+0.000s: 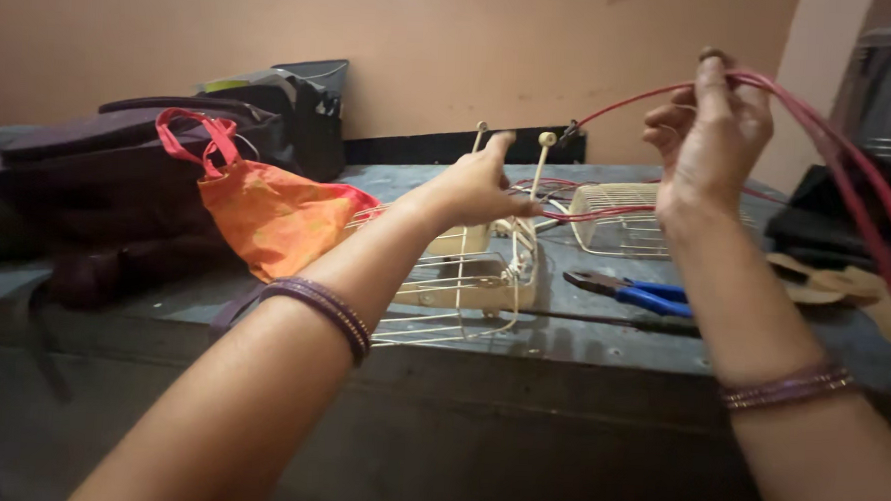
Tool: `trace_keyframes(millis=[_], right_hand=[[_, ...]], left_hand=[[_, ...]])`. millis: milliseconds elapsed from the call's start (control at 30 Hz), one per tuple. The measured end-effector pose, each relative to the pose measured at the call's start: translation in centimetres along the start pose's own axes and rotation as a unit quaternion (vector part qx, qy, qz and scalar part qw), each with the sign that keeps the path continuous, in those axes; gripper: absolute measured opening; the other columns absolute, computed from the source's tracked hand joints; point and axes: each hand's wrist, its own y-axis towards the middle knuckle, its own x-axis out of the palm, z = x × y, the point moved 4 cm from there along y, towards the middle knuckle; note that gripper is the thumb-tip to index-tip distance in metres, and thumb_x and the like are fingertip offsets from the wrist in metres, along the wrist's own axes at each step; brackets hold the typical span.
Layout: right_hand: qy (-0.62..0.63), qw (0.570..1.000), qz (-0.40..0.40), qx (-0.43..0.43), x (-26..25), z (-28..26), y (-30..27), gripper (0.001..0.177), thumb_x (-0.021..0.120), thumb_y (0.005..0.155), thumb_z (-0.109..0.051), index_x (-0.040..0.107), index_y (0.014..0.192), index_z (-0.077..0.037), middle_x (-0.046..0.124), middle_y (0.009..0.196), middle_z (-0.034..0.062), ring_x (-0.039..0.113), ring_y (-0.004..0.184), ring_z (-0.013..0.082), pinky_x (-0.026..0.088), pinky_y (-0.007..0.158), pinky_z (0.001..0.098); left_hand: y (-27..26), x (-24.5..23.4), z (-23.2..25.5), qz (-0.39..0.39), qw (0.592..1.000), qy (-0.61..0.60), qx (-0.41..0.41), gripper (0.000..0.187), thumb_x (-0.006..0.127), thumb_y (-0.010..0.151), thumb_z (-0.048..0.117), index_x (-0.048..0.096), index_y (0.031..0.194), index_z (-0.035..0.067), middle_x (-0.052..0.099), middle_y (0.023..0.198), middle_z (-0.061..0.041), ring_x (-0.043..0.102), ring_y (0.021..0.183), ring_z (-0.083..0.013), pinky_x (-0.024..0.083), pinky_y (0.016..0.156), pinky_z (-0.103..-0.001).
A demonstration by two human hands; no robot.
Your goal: The person assembles an electric fan by threading red wires through the frame, attaching the motor housing, and fitting the wire cage. The person uses pliers to cut a wire and secures the components together.
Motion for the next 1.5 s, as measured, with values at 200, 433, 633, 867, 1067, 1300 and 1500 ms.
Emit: trace_keyframes(millis=[200, 433, 633, 867, 1067, 1300, 1500], right_hand=[[0.030, 0.997, -0.044, 0.053, -1.3, -4.3, -5.5, 0.025, 0.062, 0.111, -0.027, 0.067, 0.113, -0.003, 0.062, 0.079, 0.0037, 0.063, 0.063, 0.0168, 0.050, 0.054, 0.0309], [0.061, 0.980, -0.116, 0.150, 0.0, -6.2, -11.7, 0.040, 0.053, 0.110, -0.038, 0.068, 0.117, -0.001, 0.060, 0.075, 0.0019, 0.058, 0.062, 0.0158, 0.043, 0.053, 0.0275], [0.124, 0.934, -0.115, 0.315, 1.7, -4.2, -11.4, 0.040, 0.052, 0.110, -0.040, 0.069, 0.118, -0.005, 0.061, 0.075, -0.0009, 0.055, 0.063, 0.0113, 0.043, 0.059, 0.0243], [-0.081, 0.858, -0.225, 0.455, 3.6, -4.0, -14.6, 0.042, 0.049, 0.105, -0.047, 0.064, 0.116, -0.010, 0.067, 0.081, 0.0013, 0.056, 0.060, 0.0094, 0.045, 0.054, 0.0249], [-0.322, 0.667, -0.517, 0.430, 3.7, -5.4, -19.6, 0.047, 0.052, 0.096, -0.044, 0.073, 0.124, -0.013, 0.072, 0.079, 0.0049, 0.066, 0.060, 0.0131, 0.053, 0.052, 0.0266], [-0.337, 0.534, -0.658, 0.410, 3.7, -2.0, -22.0, 0.051, 0.061, 0.095, -0.044, 0.069, 0.132, -0.010, 0.074, 0.101, 0.0059, 0.072, 0.085, 0.0142, 0.059, 0.066, 0.0270], [-0.238, 0.378, -0.724, 0.525, 0.6, 1.8, -25.1, 0.058, 0.063, 0.094, -0.043, 0.059, 0.142, -0.009, 0.072, 0.114, 0.0089, 0.072, 0.096, 0.0182, 0.061, 0.074, 0.0341]], left_hand=[[-1.7, -2.2, 7.6, 0.150, 0.971, 0.079, 0.166, 0.117, 0.096, 0.063, 0.043, 0.026, 0.152, 0.011, 0.066, 0.120, -0.026, 0.065, 0.113, -0.0413, 0.050, 0.094, -0.046], [-4.1, -2.7, 12.3, -0.015, 0.973, 0.119, 0.194, 0.045, 0.077, 0.084, 0.049, 0.076, 0.117, 0.017, 0.076, 0.115, -0.014, 0.071, 0.109, -0.0321, 0.054, 0.095, -0.044], [-5.2, -3.9, 11.7, -0.100, 0.986, 0.071, 0.109, 0.040, 0.078, 0.082, 0.051, 0.076, 0.099, 0.015, 0.075, 0.096, -0.010, 0.071, 0.091, -0.0233, 0.055, 0.083, -0.040], [-7.3, -6.1, 7.0, -0.174, 0.951, 0.257, 0.002, 0.044, 0.065, 0.091, 0.055, 0.084, 0.088, 0.016, 0.078, 0.090, -0.009, 0.072, 0.088, -0.0262, 0.052, 0.084, -0.044], [-12.4, -11.3, -2.1, -0.318, 0.885, 0.270, -0.206, 0.035, 0.078, 0.086, 0.048, 0.083, 0.090, 0.014, 0.065, 0.080, -0.004, 0.058, 0.076, -0.0227, 0.048, 0.069, -0.038], [-18.5, -11.9, -7.6, -0.384, 0.841, 0.172, -0.341, 0.043, 0.082, 0.075, 0.045, 0.082, 0.110, 0.020, 0.076, 0.105, -0.002, 0.070, 0.088, -0.0162, 0.061, 0.081, -0.030], [-20.3, -8.7, -8.3, -0.413, 0.830, 0.121, -0.354, 0.055, 0.082, 0.076, 0.047, 0.077, 0.121, 0.017, 0.076, 0.112, 0.002, 0.074, 0.096, -0.0174, 0.063, 0.083, -0.034]])
